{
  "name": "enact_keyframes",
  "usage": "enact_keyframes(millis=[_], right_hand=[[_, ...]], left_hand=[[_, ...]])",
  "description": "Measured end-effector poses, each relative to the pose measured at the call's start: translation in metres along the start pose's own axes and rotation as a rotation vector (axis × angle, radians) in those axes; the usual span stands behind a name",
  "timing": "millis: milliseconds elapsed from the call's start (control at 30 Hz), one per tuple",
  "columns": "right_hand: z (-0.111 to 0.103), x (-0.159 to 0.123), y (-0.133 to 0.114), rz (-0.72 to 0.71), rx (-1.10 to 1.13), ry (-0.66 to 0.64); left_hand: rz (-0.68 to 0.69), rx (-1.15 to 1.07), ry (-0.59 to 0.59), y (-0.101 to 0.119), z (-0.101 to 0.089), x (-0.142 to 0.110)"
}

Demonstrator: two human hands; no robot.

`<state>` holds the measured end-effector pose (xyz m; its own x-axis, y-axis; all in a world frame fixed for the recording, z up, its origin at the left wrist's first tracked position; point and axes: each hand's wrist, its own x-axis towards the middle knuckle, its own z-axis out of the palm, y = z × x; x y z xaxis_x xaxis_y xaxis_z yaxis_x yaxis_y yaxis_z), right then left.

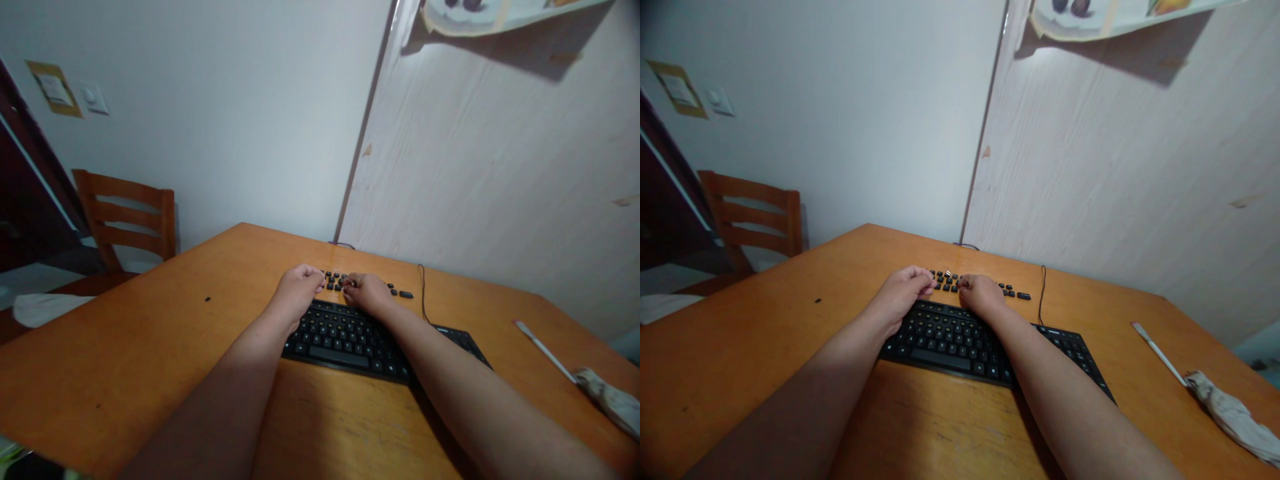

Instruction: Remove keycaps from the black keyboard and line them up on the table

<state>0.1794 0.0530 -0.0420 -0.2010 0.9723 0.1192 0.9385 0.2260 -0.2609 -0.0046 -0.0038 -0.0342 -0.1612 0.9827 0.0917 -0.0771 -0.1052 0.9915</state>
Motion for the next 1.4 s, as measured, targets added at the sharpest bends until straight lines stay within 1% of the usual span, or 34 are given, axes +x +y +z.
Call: enact_keyframes(millis=[200, 333, 500, 633, 833, 1067, 1267, 1400], right_hand=[[-0.003, 0.007, 0.012, 0.072, 0.008, 0.044], [-0.002, 0.007, 0.015, 0.064, 0.022, 0.017], [0.001, 0.003, 0.014, 0.088, 0.01, -0.01], [0.002, 0.003, 0.013, 0.056, 0.017, -0.026], [0.001, 0.004, 0.011, 0.051, 0.002, 0.006], [0.003, 0.004, 0.01, -0.029, 0.012, 0.001], [0.003, 0.004, 0.006, -0.024, -0.005, -0.02], [0.003, 0.006, 0.008, -0.021, 0.037, -0.006]], left_hand=[[0.0, 0.012, -0.004, 0.002, 0.001, -0.001], [-0.009, 0.013, -0.003, 0.006, 0.002, -0.004], [-0.012, 0.007, -0.006, 0.007, 0.003, -0.004], [-0.006, 0.012, -0.009, 0.005, 0.002, -0.002], [0.005, 0.023, -0.018, 0.002, 0.001, -0.001], [0.024, 0.044, -0.024, 0.002, 0.001, -0.002], [0.023, 0.04, -0.034, -0.002, 0.001, -0.001], [0.026, 0.054, -0.039, -0.003, 0.0, 0.0]])
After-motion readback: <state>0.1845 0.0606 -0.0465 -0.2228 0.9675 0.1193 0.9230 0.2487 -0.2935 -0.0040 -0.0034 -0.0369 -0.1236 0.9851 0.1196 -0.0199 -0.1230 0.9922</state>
